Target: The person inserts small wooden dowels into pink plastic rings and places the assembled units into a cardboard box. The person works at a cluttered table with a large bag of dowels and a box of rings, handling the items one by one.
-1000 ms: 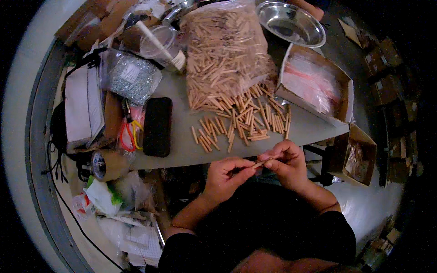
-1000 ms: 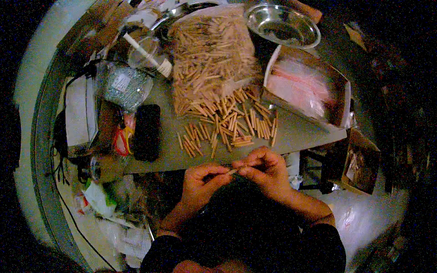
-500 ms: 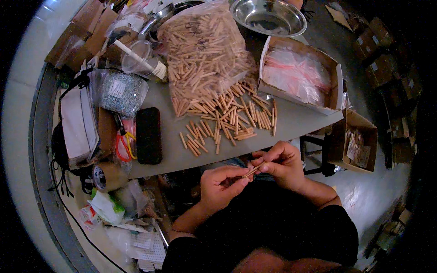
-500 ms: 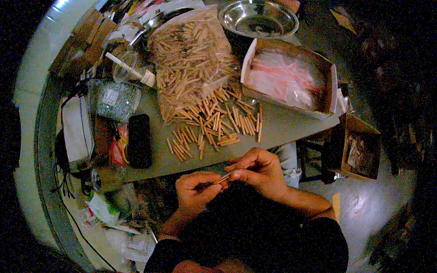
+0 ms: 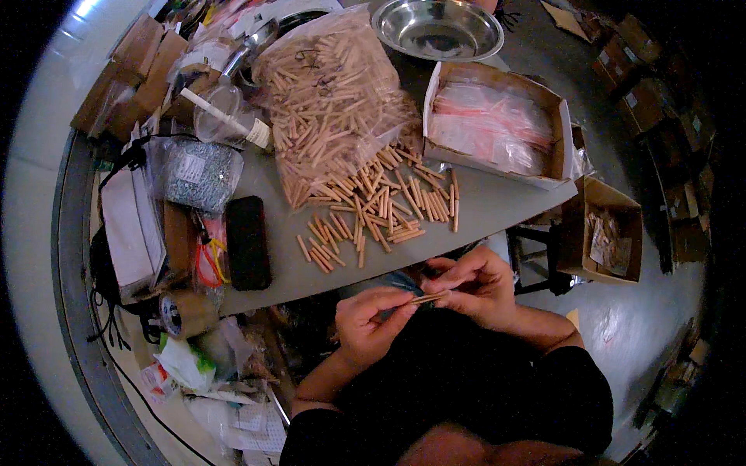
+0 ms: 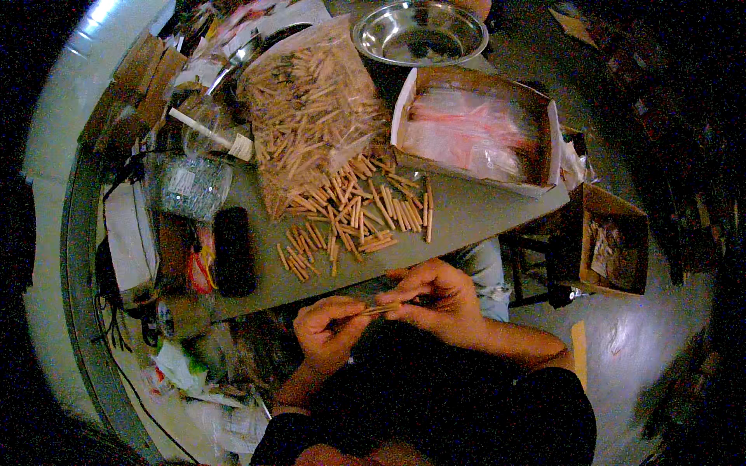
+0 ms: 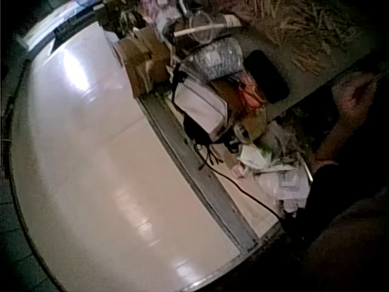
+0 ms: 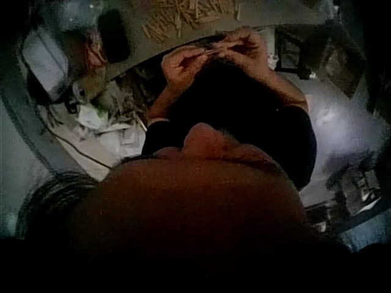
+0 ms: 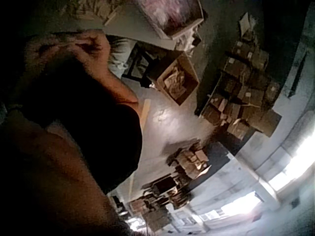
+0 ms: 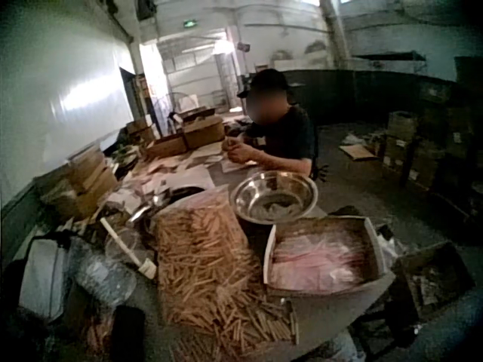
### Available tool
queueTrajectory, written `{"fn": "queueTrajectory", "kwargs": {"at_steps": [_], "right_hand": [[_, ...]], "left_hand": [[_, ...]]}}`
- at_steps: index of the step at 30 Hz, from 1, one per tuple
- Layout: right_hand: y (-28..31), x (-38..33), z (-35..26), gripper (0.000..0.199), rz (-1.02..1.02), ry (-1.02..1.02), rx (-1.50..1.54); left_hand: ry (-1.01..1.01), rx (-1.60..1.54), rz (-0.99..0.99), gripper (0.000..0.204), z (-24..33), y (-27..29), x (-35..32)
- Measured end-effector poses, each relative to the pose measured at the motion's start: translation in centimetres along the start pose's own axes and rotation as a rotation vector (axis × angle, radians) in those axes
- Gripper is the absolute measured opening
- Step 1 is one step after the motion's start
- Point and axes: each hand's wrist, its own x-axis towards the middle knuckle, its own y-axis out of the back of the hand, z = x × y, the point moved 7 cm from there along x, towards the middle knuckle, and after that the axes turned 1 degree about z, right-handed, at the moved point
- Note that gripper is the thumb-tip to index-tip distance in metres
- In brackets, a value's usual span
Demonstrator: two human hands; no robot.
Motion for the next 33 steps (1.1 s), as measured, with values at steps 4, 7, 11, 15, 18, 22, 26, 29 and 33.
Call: {"fn": "queueTrajectory", "kwargs": {"at_steps": [4,7,11,15,18,22,26,29,33], "right_hand": [[-0.1,-0.1,-0.3,0.033,-0.008,0.014,-0.050],[0.4,0.0,0.2,0.031,-0.032,-0.002,-0.077],[0.6,-0.1,0.3,0.027,-0.024,-0.022,-0.093],[1.2,-0.3,0.6,0.023,0.006,-0.052,-0.168],[2.6,0.1,-0.3,0.018,0.025,0.005,-0.317],[6.8,1.7,-2.2,0.019,0.224,0.296,-1.020],[9.4,2.1,-0.7,0.024,0.182,0.264,-1.297],[9.6,2.2,0.0,0.026,0.100,0.285,-1.252],[10.1,1.6,0.7,0.027,0.039,0.286,-1.173]], "left_hand": [[0.031,0.006,-0.049,0.012,-0.2,-0.6,0.1],[0.128,-0.009,-0.158,0.010,-0.5,-1.5,0.5],[0.141,-0.002,-0.242,0.012,-0.7,-2.2,0.6],[0.133,0.033,-0.322,0.014,-1.2,-3.3,0.7],[0.066,0.183,-0.364,0.017,-1.6,-4.2,1.2],[-0.059,0.440,-0.257,0.021,-3.2,-3.0,5.4],[-0.224,0.572,-0.135,0.020,-0.8,-2.0,11.5],[-0.323,0.567,-0.161,0.020,0.3,-3.2,16.0],[-0.467,0.605,-0.342,0.024,0.9,-7.4,21.1]]}}
